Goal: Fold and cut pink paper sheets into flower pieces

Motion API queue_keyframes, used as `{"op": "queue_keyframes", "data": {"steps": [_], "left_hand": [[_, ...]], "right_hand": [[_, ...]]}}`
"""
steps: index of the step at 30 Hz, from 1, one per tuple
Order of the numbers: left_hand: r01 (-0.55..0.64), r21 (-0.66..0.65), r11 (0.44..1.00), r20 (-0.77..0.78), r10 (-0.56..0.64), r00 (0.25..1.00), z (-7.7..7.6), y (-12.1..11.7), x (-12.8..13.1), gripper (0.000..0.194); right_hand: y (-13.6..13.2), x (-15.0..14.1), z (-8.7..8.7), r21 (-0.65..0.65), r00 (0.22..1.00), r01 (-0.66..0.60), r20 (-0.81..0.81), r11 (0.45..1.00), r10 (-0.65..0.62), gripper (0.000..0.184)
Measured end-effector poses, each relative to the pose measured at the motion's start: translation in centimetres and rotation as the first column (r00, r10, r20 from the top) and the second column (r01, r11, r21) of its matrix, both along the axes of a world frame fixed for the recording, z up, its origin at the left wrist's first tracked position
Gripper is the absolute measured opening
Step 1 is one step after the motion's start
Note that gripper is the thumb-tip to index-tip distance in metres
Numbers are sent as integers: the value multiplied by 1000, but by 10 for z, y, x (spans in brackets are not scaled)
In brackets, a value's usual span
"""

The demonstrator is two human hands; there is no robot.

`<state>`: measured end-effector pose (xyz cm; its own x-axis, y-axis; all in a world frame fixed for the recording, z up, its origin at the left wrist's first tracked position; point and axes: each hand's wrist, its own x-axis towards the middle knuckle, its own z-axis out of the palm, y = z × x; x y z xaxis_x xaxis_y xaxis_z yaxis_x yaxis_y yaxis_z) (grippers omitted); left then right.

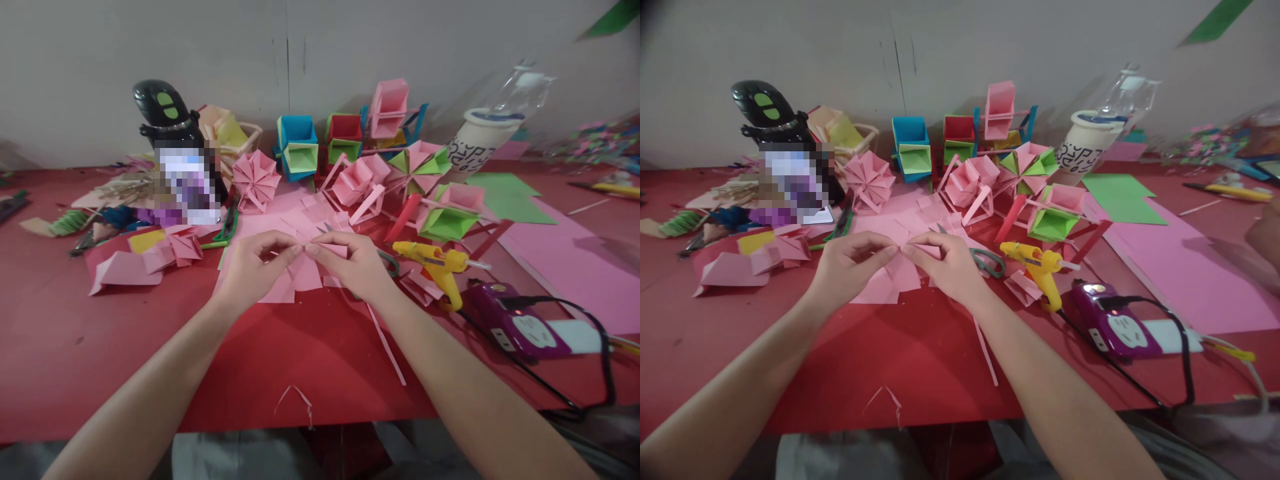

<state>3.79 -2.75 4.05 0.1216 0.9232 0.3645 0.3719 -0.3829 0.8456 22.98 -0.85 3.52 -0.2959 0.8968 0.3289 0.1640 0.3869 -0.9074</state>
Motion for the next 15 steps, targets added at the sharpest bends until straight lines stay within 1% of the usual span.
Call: {"op": "queue_keyframes", "data": {"steps": [8, 15], "left_hand": [[6, 6, 1000, 5, -6, 1000, -4, 1, 1, 7], [-6, 8, 1000, -19, 7, 1000, -3, 0, -1, 7]], "right_hand": [[-1, -1, 0, -6, 999, 37, -7, 999, -37, 12], [0, 0, 1, 14, 1000, 27, 6, 1000, -27, 8]]}}
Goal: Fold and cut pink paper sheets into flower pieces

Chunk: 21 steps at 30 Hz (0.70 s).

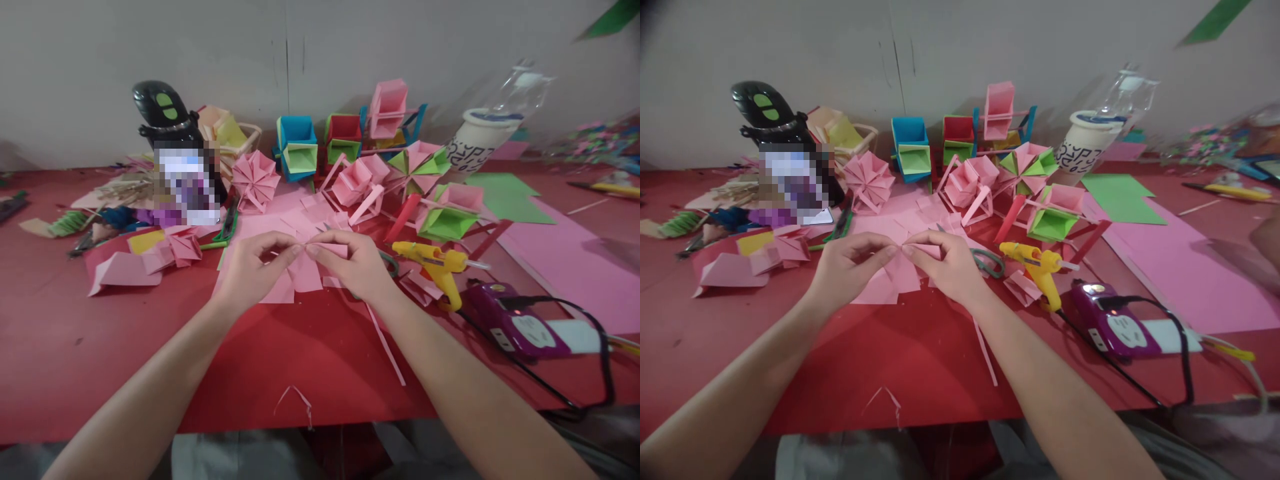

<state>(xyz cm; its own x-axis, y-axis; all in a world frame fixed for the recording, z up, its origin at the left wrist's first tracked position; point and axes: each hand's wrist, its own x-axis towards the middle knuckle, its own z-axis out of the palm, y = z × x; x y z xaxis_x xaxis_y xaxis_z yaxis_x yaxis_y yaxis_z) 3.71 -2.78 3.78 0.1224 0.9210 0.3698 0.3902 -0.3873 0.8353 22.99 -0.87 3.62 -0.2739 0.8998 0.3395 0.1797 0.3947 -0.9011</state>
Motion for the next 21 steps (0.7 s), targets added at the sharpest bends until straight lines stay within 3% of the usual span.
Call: {"op": "queue_keyframes", "data": {"steps": [11, 21], "left_hand": [[-1, 10, 1000, -6, 1, 1000, -3, -1, -1, 8], [3, -26, 1000, -6, -3, 1000, 2, 0, 0, 11]], "right_hand": [[2, 3, -1, 2, 999, -43, 18, 999, 43, 10], [2, 2, -5, 42, 1000, 24, -15, 999, -24, 13]]}}
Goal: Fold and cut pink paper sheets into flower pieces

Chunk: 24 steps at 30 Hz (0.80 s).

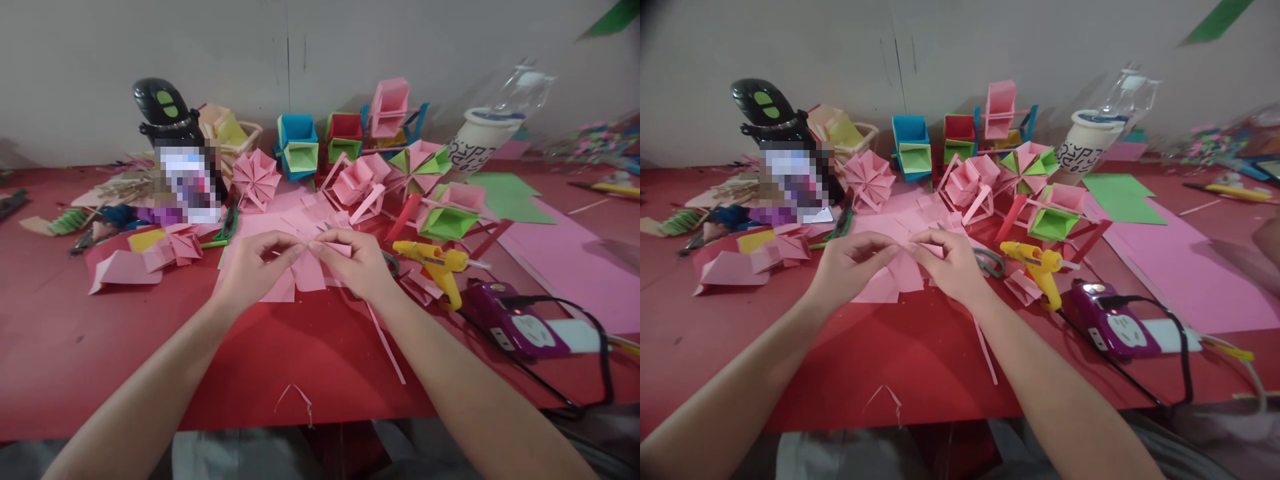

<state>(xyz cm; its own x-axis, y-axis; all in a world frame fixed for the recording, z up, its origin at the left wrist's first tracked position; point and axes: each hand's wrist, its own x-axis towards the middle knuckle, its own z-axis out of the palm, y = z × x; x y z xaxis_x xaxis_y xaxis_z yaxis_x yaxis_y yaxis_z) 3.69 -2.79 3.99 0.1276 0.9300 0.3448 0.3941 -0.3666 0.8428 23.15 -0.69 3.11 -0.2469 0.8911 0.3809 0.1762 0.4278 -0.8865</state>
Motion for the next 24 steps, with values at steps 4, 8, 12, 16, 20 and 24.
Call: {"op": "queue_keyframes", "data": {"steps": [4, 8, 12, 16, 20, 24], "left_hand": [[-14, -26, 1000, 23, 14, 1000, 6, 1, -3, 11], [-35, 3, 999, -23, 35, 999, 7, 2, -5, 10], [-79, 50, 996, -69, 82, 994, 4, 3, -6, 10], [-25, -25, 999, 25, 25, 999, 3, 3, -5, 9], [-11, -68, 998, 39, 14, 999, 3, 2, -3, 12], [-88, -18, 996, 22, 88, 996, -3, 1, -2, 11]], "right_hand": [[2, 5, -1, 55, 996, 87, 8, 995, -88, 9], [0, 4, 0, 81, 996, 85, 35, 993, -88, 9], [-2, 2, 1, 94, 996, 76, 37, 993, -79, 8], [-1, 4, 2, 73, 995, 84, 43, 994, -87, 9], [3, 5, 1, 10, 996, 80, 38, 997, -80, 14], [5, 6, -6, 20, 989, 130, 73, 991, -131, 19]]}}
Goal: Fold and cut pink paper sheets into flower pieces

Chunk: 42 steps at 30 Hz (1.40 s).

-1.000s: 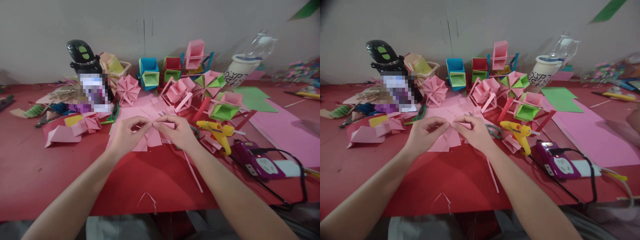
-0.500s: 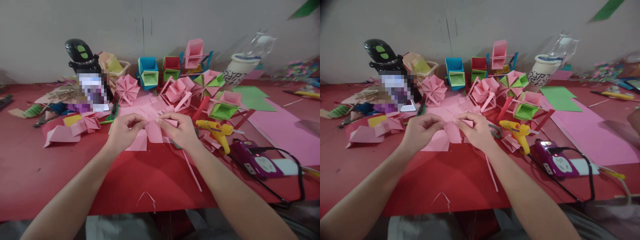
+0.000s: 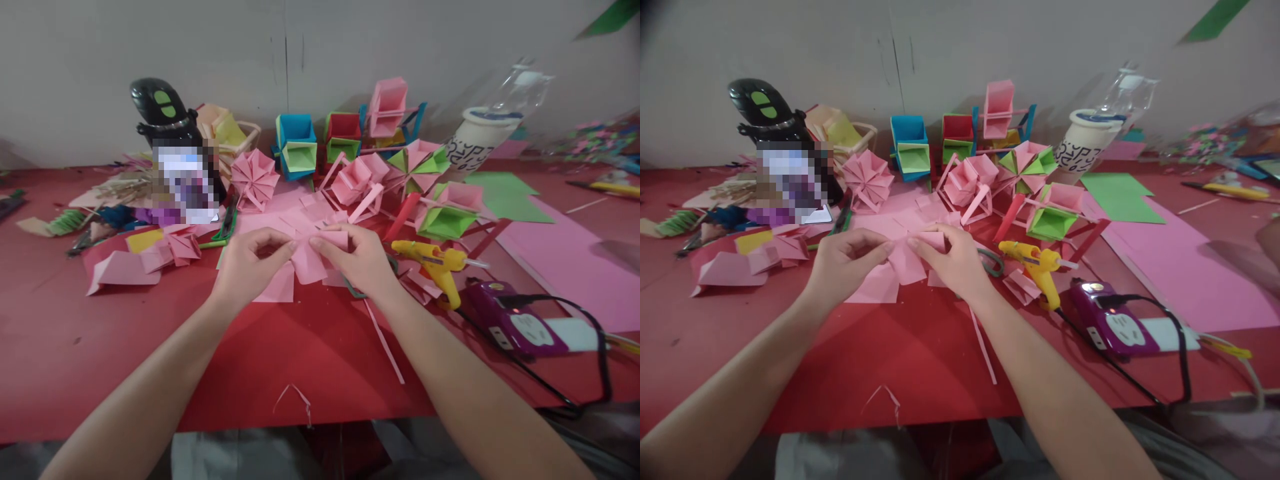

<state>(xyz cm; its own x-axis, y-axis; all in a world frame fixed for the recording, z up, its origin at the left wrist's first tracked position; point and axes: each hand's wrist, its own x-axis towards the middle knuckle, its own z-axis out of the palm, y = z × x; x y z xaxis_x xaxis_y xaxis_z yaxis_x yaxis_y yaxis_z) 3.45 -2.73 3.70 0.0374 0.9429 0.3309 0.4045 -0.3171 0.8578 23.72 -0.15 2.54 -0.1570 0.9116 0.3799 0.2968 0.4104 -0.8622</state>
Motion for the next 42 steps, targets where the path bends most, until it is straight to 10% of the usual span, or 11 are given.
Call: {"op": "queue_keyframes", "data": {"steps": [10, 23, 30, 42], "left_hand": [[-62, 98, 993, -20, 64, 998, -6, -3, 2, 10], [51, 54, 997, 50, -54, 997, 1, -1, -1, 9], [115, 44, 992, 84, -118, 989, 3, -3, 0, 6], [125, 67, 990, 101, -132, 986, 4, -2, 0, 7]], "right_hand": [[-16, -11, 7, 207, 998, -56, 16, 977, 54, 9], [-2, -7, 2, -130, 926, -214, -342, 968, 159, 46], [-3, -3, 4, -187, 923, -309, -296, 933, 246, 21], [-6, -3, 5, -242, 926, -314, -290, 918, 240, 30]]}}
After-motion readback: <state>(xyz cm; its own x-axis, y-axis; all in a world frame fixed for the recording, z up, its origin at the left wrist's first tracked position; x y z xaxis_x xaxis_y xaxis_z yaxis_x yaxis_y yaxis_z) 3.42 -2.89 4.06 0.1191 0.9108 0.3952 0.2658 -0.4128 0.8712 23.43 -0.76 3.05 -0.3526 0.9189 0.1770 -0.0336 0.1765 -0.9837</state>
